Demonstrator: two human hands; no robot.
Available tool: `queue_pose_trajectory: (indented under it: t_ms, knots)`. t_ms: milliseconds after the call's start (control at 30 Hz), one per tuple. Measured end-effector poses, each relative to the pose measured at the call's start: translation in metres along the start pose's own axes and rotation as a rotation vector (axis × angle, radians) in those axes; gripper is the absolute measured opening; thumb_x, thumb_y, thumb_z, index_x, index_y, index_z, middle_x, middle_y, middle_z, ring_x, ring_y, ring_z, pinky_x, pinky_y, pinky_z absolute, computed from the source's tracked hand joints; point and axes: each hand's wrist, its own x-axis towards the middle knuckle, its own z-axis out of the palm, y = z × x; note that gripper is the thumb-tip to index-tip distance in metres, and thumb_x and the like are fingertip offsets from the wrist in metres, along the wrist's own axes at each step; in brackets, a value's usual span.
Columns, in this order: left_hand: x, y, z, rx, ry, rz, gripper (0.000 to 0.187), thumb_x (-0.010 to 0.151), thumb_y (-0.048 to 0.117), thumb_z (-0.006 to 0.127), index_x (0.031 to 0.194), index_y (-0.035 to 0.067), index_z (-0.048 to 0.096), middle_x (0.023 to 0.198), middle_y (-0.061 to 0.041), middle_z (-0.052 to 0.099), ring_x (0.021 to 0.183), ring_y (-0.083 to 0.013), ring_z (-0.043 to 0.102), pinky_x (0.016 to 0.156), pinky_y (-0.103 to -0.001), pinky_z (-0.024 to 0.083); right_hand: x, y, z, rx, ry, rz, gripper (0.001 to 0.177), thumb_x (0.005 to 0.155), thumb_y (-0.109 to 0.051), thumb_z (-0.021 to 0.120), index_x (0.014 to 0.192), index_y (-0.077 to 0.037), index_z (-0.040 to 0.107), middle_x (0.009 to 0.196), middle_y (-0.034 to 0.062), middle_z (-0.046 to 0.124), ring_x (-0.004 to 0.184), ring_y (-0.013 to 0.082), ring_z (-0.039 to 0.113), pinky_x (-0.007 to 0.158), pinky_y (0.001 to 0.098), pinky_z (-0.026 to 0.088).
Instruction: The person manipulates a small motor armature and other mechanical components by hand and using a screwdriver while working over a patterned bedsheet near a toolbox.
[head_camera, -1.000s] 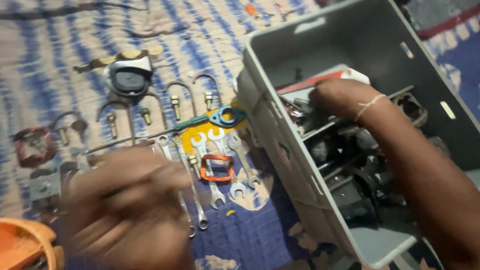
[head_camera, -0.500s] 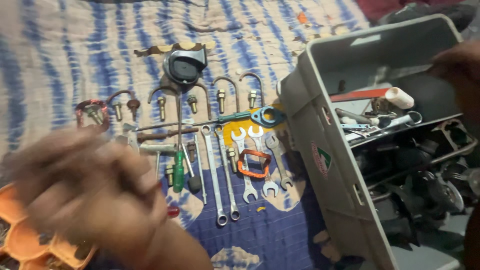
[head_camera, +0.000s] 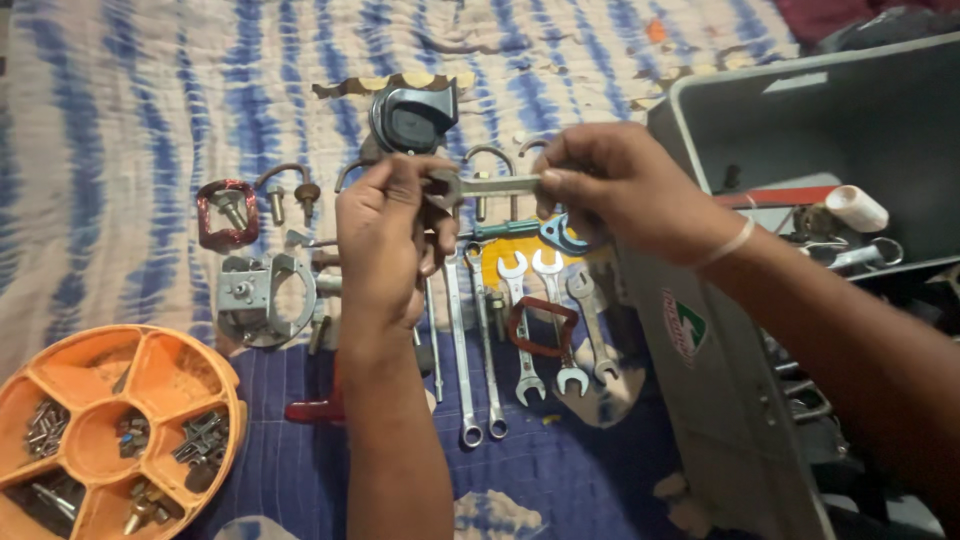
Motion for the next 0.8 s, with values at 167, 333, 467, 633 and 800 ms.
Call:
queue_pose_trajectory:
  t_ms: [167, 333, 467, 633, 800]
  knots:
    - [0.012, -0.003, -0.008, 0.378, 0.222, 0.079, 0.018, 0.097, 0.015, 0.07, 0.101, -0.002, 0.074, 0.073, -0.004, 0.067, 0.051, -0.0074, 0.058, 0.041, -0.02, 0.038, 0.046, 0.006, 0.001, 0.131, -0.096, -0.107, 0.027, 0.099, -0.004, 0.056, 0.127, -0.001, 0.057, 0.088, 0.0072, 0.066, 0.07, 0.0118, 0.066, 0.064, 0.0263, 0.059]
    - [0.013, -0.005, -0.005, 0.86, 0.316, 0.043, 0.013, 0.088, 0.005, 0.074, 0.101, 0.002, 0.077, 0.079, -0.005, 0.077, 0.055, -0.0069, 0.068, 0.049, -0.022, 0.051, 0.053, 0.004, -0.001, 0.197, 0.121, 0.069, 0.036, 0.097, 0.003, 0.058, 0.132, 0.008, 0.052, 0.103, 0.0178, 0.068, 0.088, 0.0261, 0.076, 0.083, 0.0342, 0.062]
    - [0.014, -0.012, -0.002, 0.836, 0.275, 0.006, 0.015, 0.087, 0.003, 0.074, 0.101, 0.003, 0.078, 0.081, -0.008, 0.079, 0.062, -0.009, 0.074, 0.054, -0.026, 0.054, 0.051, 0.007, -0.006, 0.319, 0.11, 0.017, 0.045, 0.095, 0.004, 0.055, 0.14, 0.006, 0.049, 0.108, 0.0159, 0.068, 0.096, 0.0253, 0.078, 0.087, 0.0315, 0.061]
    - [0.014, -0.022, -0.006, 1.1, 0.304, 0.121, 0.012, 0.081, 0.003, 0.079, 0.093, 0.003, 0.08, 0.084, -0.014, 0.078, 0.072, -0.0211, 0.076, 0.067, -0.034, 0.056, 0.064, 0.031, -0.008, 0.131, 0.013, 0.103, 0.038, 0.095, 0.007, 0.054, 0.133, 0.008, 0.057, 0.11, 0.0207, 0.073, 0.094, 0.0269, 0.079, 0.085, 0.0327, 0.061]
    - [0.015, -0.034, -0.006, 1.33, 0.305, 0.134, 0.009, 0.08, 0.006, 0.079, 0.088, 0.003, 0.079, 0.09, -0.019, 0.075, 0.082, -0.034, 0.074, 0.076, -0.043, 0.057, 0.077, 0.059, -0.002, 0.038, -0.034, 0.147, 0.041, 0.093, 0.008, 0.055, 0.134, 0.008, 0.056, 0.11, 0.0218, 0.072, 0.091, 0.0261, 0.077, 0.08, 0.0346, 0.064]
